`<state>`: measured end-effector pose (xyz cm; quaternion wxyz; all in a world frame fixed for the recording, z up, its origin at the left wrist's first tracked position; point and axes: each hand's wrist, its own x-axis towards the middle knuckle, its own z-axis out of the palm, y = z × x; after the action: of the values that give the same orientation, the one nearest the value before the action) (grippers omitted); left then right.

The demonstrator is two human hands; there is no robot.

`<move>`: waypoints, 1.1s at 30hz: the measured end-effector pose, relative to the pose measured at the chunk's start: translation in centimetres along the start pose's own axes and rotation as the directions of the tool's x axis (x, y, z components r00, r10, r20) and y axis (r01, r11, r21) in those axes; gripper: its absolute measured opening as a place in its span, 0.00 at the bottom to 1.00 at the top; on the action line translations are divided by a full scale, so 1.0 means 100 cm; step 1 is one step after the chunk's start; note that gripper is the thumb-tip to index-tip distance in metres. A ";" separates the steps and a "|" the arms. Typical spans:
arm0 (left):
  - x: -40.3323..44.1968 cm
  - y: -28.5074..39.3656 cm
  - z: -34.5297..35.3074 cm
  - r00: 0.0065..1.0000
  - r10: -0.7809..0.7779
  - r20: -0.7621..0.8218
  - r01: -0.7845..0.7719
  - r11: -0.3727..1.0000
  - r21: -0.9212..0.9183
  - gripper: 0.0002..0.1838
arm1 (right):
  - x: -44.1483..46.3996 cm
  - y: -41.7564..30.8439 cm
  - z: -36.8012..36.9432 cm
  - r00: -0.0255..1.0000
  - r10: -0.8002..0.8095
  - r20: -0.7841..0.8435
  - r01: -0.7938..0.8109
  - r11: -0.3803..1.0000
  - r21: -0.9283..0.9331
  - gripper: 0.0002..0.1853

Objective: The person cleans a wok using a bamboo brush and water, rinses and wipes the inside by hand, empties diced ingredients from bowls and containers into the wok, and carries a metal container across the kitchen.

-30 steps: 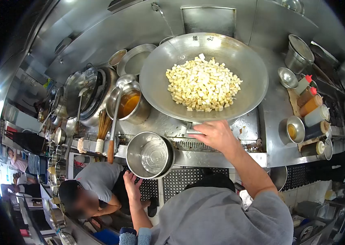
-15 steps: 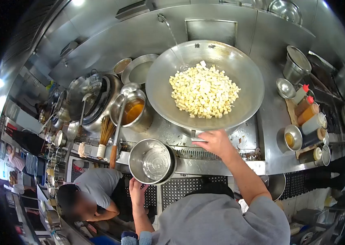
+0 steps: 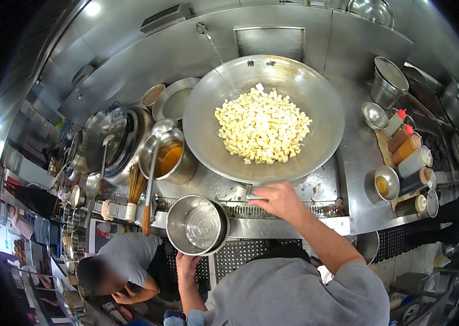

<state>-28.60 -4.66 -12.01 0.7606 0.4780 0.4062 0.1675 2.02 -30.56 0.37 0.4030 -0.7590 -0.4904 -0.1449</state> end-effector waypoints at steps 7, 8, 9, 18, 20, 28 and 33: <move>0.020 -0.029 -0.005 0.991 -0.042 0.127 0.088 0.917 -0.390 0.23 | 0.002 -0.026 -0.018 0.992 0.129 0.017 -0.129 0.992 0.005 0.24; 0.013 -0.027 -0.002 0.995 -0.068 0.072 0.088 0.944 -0.318 0.25 | 0.006 -0.037 -0.020 0.993 0.120 -0.007 -0.120 0.992 0.036 0.26; 0.016 -0.034 -0.003 0.994 -0.105 0.031 0.109 0.919 -0.378 0.24 | 0.007 -0.044 -0.021 0.994 0.095 -0.051 -0.093 0.995 0.045 0.26; -0.109 -0.077 -0.053 0.947 0.016 -0.321 -0.195 0.822 -0.534 0.14 | 0.035 -0.096 0.068 0.919 -0.301 0.255 0.151 0.865 0.479 0.11; -0.157 -0.071 -0.069 0.910 -0.009 -0.414 -0.260 0.765 -0.589 0.13 | 0.047 -0.126 0.106 0.851 -0.424 0.309 0.206 0.812 0.545 0.10; -0.270 -0.207 -0.142 0.541 -0.161 -0.826 -0.700 0.459 -0.548 0.15 | 0.050 -0.280 0.230 0.458 -0.767 0.448 0.265 0.599 0.755 0.08; -0.354 -0.224 -0.163 0.273 -0.293 -0.916 -0.870 0.331 -0.365 0.16 | -0.003 -0.292 0.356 0.122 -0.837 0.534 0.196 0.548 0.813 0.09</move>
<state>-65.97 -28.72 -18.64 0.4429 -0.1084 0.4612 0.7612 -29.52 1.76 -8.69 0.1779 -0.3007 -0.8850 0.3079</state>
